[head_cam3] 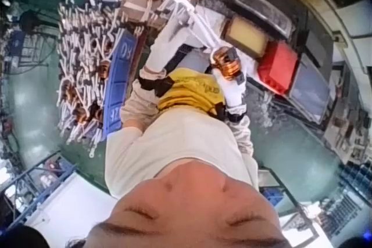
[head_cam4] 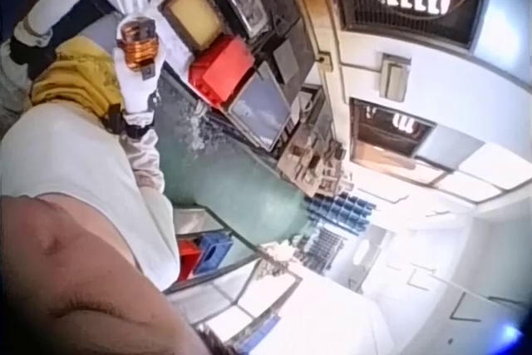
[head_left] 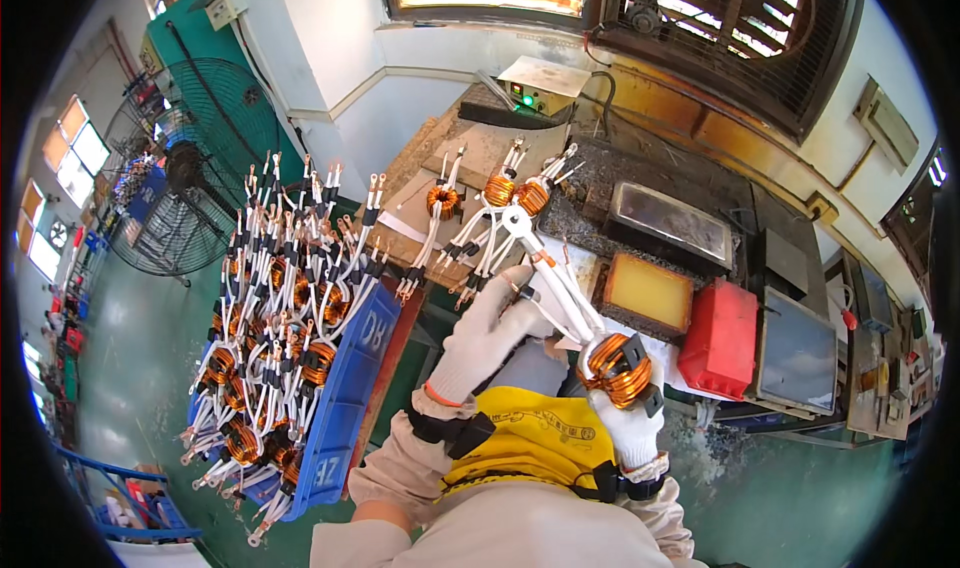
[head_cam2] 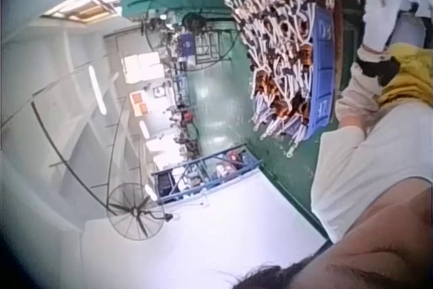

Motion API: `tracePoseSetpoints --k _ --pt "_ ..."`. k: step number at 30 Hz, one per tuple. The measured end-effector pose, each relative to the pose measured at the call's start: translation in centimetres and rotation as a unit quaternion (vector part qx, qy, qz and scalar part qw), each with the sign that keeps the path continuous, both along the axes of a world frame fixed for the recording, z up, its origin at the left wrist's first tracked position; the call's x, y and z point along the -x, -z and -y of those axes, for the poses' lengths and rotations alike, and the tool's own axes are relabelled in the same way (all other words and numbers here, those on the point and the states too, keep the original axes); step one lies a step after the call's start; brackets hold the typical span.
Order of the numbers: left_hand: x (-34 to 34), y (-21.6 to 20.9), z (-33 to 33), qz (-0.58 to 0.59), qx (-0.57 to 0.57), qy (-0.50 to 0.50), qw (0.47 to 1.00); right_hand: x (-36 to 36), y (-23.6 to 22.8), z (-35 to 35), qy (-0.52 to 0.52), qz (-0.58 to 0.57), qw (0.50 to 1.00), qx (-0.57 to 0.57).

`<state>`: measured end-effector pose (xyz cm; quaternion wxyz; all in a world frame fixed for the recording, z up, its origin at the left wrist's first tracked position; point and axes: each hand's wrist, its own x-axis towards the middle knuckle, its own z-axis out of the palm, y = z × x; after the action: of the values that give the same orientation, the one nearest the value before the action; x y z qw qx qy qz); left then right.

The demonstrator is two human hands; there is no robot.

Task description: Dipping the leads of copper coils into a molten solder bath for tinning and cleaning the solder surface.

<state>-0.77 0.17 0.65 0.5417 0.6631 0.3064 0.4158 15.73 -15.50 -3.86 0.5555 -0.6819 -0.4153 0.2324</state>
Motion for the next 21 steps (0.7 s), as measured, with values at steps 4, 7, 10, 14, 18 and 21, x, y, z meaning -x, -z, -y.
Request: tracePoseSetpoints --k 4,7,10,14,18,21 --pt "0.8 0.9 -0.3 0.002 0.100 0.041 0.994 0.1 0.3 0.1 -0.007 -0.025 0.999 -0.031" --pt "0.6 1.3 0.4 -0.084 0.045 0.155 0.983 0.6 0.1 -0.1 -0.006 0.001 0.999 -0.032" --pt "-0.3 2.2 1.8 -0.137 0.054 0.154 0.977 0.5 0.0 -0.1 -0.019 -0.021 0.998 -0.048" --pt "-0.1 2.6 2.0 -0.173 -0.087 0.120 0.974 0.8 -1.7 0.3 -0.013 -0.115 0.993 -0.012" --pt "-0.6 3.4 2.5 -0.235 -0.268 0.052 0.933 0.3 0.3 1.1 0.001 -0.252 0.965 0.069" --pt "-1.1 4.6 3.0 -0.194 -0.229 0.035 0.953 0.6 -1.1 1.3 -0.036 -0.287 0.952 0.100"
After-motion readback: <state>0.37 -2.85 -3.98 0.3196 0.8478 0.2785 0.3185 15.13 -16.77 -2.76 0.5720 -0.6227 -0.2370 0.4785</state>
